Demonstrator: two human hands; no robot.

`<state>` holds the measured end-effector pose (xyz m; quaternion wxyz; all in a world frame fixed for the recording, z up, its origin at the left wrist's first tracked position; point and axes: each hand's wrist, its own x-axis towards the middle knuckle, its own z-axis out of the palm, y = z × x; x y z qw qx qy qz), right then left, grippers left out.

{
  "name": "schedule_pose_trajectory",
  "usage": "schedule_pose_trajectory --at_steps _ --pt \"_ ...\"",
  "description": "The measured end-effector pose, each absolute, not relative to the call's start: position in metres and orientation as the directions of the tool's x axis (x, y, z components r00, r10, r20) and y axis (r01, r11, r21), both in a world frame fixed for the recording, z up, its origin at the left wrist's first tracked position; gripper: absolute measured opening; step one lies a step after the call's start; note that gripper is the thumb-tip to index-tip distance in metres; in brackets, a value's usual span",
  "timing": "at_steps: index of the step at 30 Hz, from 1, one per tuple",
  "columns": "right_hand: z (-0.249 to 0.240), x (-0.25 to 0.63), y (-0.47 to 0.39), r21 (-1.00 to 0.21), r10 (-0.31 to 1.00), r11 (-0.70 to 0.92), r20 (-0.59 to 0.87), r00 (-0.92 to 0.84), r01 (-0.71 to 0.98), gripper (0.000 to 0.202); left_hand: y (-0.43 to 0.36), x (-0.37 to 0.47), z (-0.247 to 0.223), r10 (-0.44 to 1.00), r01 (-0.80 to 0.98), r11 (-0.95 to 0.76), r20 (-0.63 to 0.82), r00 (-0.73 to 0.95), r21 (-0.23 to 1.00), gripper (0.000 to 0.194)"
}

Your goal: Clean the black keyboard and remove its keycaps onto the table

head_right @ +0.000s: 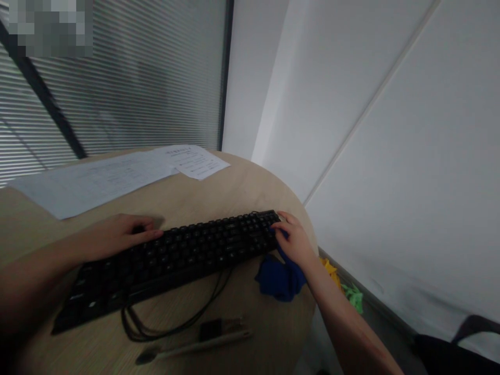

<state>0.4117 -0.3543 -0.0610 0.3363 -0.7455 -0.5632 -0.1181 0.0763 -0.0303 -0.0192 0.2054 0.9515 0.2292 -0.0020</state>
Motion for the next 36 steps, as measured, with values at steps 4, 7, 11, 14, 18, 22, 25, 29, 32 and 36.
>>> schedule_pose_trajectory --at_steps 4,7,11,14,18,22,25,29,32,36 --pt "-0.061 0.414 -0.356 -0.371 0.726 -0.138 0.592 0.349 0.918 0.018 -0.030 0.077 -0.019 0.437 0.434 -0.801 -0.092 0.895 0.413 0.055" --pt "-0.063 0.419 -0.359 -0.406 0.628 -0.198 0.646 0.433 0.892 0.015 -0.031 0.078 -0.019 0.438 0.432 -0.795 -0.090 0.895 0.425 0.054" --pt "-0.066 0.423 -0.362 -0.460 0.549 -0.268 0.649 0.526 0.847 0.015 -0.030 0.078 -0.020 0.440 0.430 -0.796 -0.080 0.894 0.426 0.054" --pt "-0.065 0.422 -0.361 -0.442 0.577 -0.265 0.639 0.508 0.857 0.017 -0.028 0.078 -0.022 0.442 0.433 -0.804 -0.077 0.894 0.408 0.055" --pt "-0.063 0.421 -0.356 -0.326 0.701 -0.216 0.604 0.379 0.920 0.014 -0.029 0.077 -0.022 0.441 0.437 -0.808 -0.088 0.893 0.395 0.056" --pt "-0.065 0.421 -0.355 -0.313 0.700 -0.244 0.599 0.389 0.918 0.017 -0.029 0.078 -0.021 0.424 0.418 -0.811 -0.080 0.902 0.409 0.056" --pt "-0.065 0.420 -0.356 -0.319 0.706 -0.240 0.592 0.390 0.917 0.018 -0.028 0.078 -0.023 0.429 0.428 -0.812 -0.092 0.899 0.397 0.056" --pt "-0.065 0.420 -0.357 -0.344 0.688 -0.208 0.614 0.386 0.916 0.016 -0.025 0.077 -0.025 0.430 0.427 -0.811 -0.087 0.899 0.399 0.055" --pt "-0.065 0.420 -0.357 -0.360 0.649 -0.201 0.648 0.399 0.911 0.021 -0.027 0.076 -0.023 0.427 0.425 -0.811 -0.089 0.900 0.402 0.056" --pt "-0.067 0.422 -0.358 -0.353 0.668 -0.210 0.629 0.398 0.912 0.025 -0.030 0.077 -0.020 0.428 0.428 -0.813 -0.094 0.899 0.394 0.058"
